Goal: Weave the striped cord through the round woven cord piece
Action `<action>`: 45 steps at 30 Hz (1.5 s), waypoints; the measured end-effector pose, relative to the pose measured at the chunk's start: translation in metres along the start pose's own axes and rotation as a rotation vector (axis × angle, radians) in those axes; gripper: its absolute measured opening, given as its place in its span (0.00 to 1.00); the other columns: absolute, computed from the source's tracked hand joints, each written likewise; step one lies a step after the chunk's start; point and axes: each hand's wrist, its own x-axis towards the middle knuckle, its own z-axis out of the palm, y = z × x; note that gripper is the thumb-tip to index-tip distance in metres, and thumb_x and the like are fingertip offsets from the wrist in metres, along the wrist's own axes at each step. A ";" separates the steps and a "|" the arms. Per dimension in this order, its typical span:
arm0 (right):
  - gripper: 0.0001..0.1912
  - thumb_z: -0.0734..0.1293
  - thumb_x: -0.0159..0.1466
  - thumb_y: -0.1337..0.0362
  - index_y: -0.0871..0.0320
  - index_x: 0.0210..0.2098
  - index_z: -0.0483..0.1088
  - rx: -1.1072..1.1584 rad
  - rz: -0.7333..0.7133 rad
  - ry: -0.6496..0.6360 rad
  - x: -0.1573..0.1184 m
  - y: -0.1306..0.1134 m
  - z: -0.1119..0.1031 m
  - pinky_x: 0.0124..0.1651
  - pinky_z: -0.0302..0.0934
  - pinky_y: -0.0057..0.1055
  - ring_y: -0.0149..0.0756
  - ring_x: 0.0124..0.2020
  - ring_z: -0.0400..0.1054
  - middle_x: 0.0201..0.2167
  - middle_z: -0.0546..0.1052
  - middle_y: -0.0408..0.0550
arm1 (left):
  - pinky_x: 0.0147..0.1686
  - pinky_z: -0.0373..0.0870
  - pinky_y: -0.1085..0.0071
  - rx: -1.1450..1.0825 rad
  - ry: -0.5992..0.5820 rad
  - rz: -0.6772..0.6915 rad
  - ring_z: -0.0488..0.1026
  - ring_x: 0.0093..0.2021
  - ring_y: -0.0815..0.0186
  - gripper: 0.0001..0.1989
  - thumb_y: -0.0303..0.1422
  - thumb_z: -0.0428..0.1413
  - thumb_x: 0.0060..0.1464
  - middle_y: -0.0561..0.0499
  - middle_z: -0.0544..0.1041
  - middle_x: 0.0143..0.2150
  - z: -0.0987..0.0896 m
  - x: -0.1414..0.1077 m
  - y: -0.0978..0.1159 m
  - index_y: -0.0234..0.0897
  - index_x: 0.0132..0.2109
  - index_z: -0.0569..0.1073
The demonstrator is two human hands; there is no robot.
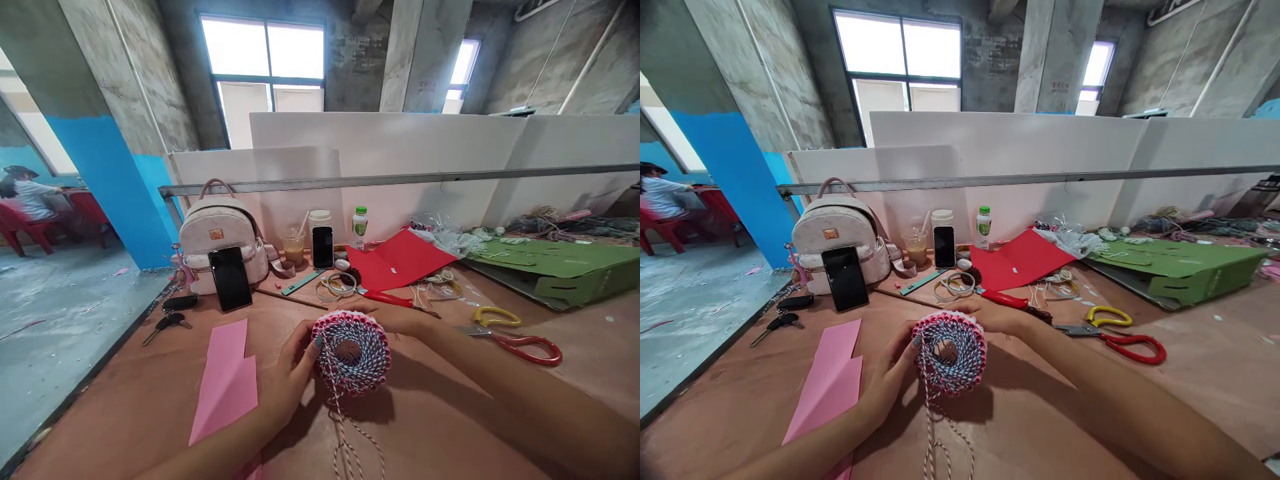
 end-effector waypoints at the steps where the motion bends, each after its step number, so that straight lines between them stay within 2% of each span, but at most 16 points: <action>1: 0.15 0.68 0.67 0.56 0.51 0.51 0.78 0.071 0.011 -0.011 0.000 0.002 0.002 0.63 0.61 0.45 0.46 0.59 0.67 0.56 0.76 0.51 | 0.55 0.68 0.65 -0.007 0.002 -0.002 0.73 0.54 0.57 0.14 0.43 0.53 0.66 0.50 0.79 0.52 0.000 0.000 0.000 0.44 0.52 0.76; 5: 0.18 0.73 0.60 0.48 0.56 0.39 0.80 0.312 0.048 -0.009 0.004 0.019 0.006 0.54 0.67 0.44 0.48 0.49 0.73 0.45 0.80 0.52 | 0.56 0.68 0.64 -0.039 0.003 -0.005 0.73 0.54 0.57 0.14 0.44 0.53 0.66 0.49 0.79 0.52 0.000 0.001 -0.002 0.45 0.52 0.76; 7: 0.23 0.69 0.61 0.42 0.56 0.35 0.77 0.423 0.049 0.075 0.006 0.029 0.002 0.49 0.69 0.42 0.44 0.43 0.73 0.39 0.79 0.51 | 0.57 0.68 0.63 -0.054 0.002 -0.005 0.73 0.54 0.57 0.15 0.45 0.53 0.65 0.49 0.79 0.53 0.000 0.001 -0.002 0.44 0.53 0.76; 11: 0.28 0.54 0.68 0.37 0.51 0.42 0.72 0.590 -0.011 0.299 0.005 0.037 -0.018 0.44 0.67 0.36 0.37 0.41 0.70 0.43 0.75 0.48 | 0.57 0.69 0.62 -0.074 -0.016 -0.004 0.73 0.53 0.56 0.16 0.45 0.54 0.65 0.48 0.80 0.52 0.000 0.002 -0.002 0.44 0.53 0.77; 13: 0.26 0.54 0.69 0.37 0.47 0.48 0.70 0.618 -0.028 0.337 0.002 0.032 -0.025 0.35 0.64 0.29 0.32 0.32 0.66 0.37 0.73 0.44 | 0.57 0.69 0.62 -0.082 -0.022 -0.009 0.73 0.53 0.56 0.16 0.45 0.53 0.65 0.49 0.80 0.52 0.001 0.002 -0.001 0.45 0.53 0.77; 16: 0.23 0.63 0.68 0.43 0.47 0.56 0.70 0.593 -0.006 0.273 -0.002 0.013 -0.022 0.24 0.53 0.25 0.27 0.20 0.52 0.29 0.68 0.38 | 0.57 0.69 0.62 -0.086 -0.024 -0.016 0.73 0.54 0.56 0.16 0.45 0.53 0.65 0.49 0.80 0.52 0.001 0.001 0.000 0.45 0.53 0.77; 18: 0.23 0.71 0.64 0.50 0.51 0.56 0.73 0.533 0.015 0.174 -0.002 -0.001 -0.014 0.26 0.55 0.24 0.26 0.23 0.57 0.31 0.71 0.39 | 0.58 0.68 0.62 -0.081 -0.024 -0.016 0.73 0.55 0.56 0.16 0.45 0.53 0.66 0.49 0.80 0.53 0.001 0.000 0.001 0.46 0.53 0.77; 20: 0.22 0.75 0.60 0.55 0.52 0.53 0.77 0.431 0.013 0.022 -0.001 -0.011 -0.007 0.36 0.62 0.26 0.31 0.34 0.67 0.39 0.77 0.43 | 0.58 0.68 0.62 -0.077 -0.031 -0.013 0.72 0.54 0.56 0.15 0.45 0.53 0.66 0.50 0.80 0.52 0.000 0.000 0.002 0.46 0.53 0.77; 23: 0.14 0.75 0.59 0.55 0.57 0.39 0.82 0.312 -0.007 -0.133 0.005 -0.009 -0.003 0.43 0.63 0.31 0.38 0.40 0.70 0.38 0.80 0.46 | 0.57 0.69 0.62 -0.068 -0.048 -0.017 0.73 0.53 0.56 0.15 0.45 0.53 0.65 0.49 0.80 0.51 0.000 0.000 0.003 0.46 0.52 0.78; 27: 0.19 0.75 0.57 0.48 0.60 0.28 0.79 0.335 0.014 0.037 0.013 0.017 -0.013 0.32 0.58 0.29 0.33 0.28 0.66 0.25 0.76 0.43 | 0.56 0.69 0.62 -0.069 -0.018 -0.029 0.74 0.53 0.56 0.17 0.47 0.53 0.65 0.49 0.80 0.51 0.000 0.002 -0.001 0.44 0.52 0.77; 30: 0.22 0.68 0.62 0.42 0.57 0.32 0.75 0.425 0.016 0.229 0.014 0.032 -0.025 0.30 0.59 0.29 0.35 0.30 0.67 0.29 0.75 0.45 | 0.56 0.69 0.62 -0.075 0.000 -0.037 0.73 0.54 0.56 0.18 0.49 0.54 0.64 0.49 0.80 0.51 0.000 0.003 -0.003 0.44 0.51 0.77; 33: 0.26 0.57 0.67 0.40 0.54 0.33 0.71 0.509 0.000 0.319 0.011 0.033 -0.032 0.28 0.59 0.29 0.33 0.26 0.64 0.29 0.72 0.45 | 0.56 0.69 0.63 -0.084 -0.003 -0.033 0.74 0.53 0.56 0.17 0.48 0.55 0.63 0.49 0.80 0.51 0.000 0.003 -0.003 0.44 0.50 0.78; 35: 0.26 0.57 0.67 0.40 0.54 0.35 0.72 0.526 0.002 0.314 0.008 0.027 -0.031 0.24 0.54 0.27 0.30 0.21 0.57 0.25 0.70 0.42 | 0.56 0.70 0.62 -0.088 -0.003 -0.033 0.74 0.53 0.56 0.17 0.48 0.54 0.64 0.49 0.80 0.51 0.001 0.003 -0.003 0.45 0.51 0.78; 37: 0.23 0.63 0.65 0.42 0.55 0.39 0.75 0.508 0.021 0.261 0.005 0.019 -0.026 0.23 0.51 0.25 0.27 0.19 0.54 0.25 0.71 0.40 | 0.56 0.70 0.61 -0.086 0.001 -0.035 0.74 0.53 0.56 0.16 0.47 0.54 0.64 0.49 0.80 0.51 0.001 0.002 -0.003 0.45 0.51 0.78; 41: 0.19 0.78 0.54 0.50 0.58 0.38 0.80 0.402 0.050 0.097 0.005 0.008 -0.011 0.35 0.62 0.29 0.33 0.31 0.68 0.34 0.80 0.45 | 0.57 0.69 0.61 -0.082 0.018 -0.038 0.72 0.56 0.55 0.16 0.47 0.55 0.64 0.50 0.80 0.52 0.000 0.002 -0.004 0.46 0.51 0.78; 45: 0.19 0.78 0.53 0.48 0.58 0.30 0.80 0.356 0.049 0.141 0.010 0.014 -0.009 0.43 0.64 0.36 0.40 0.35 0.71 0.29 0.80 0.46 | 0.57 0.68 0.62 -0.086 0.008 -0.036 0.73 0.54 0.57 0.14 0.45 0.54 0.65 0.50 0.80 0.52 0.000 0.002 -0.004 0.46 0.51 0.77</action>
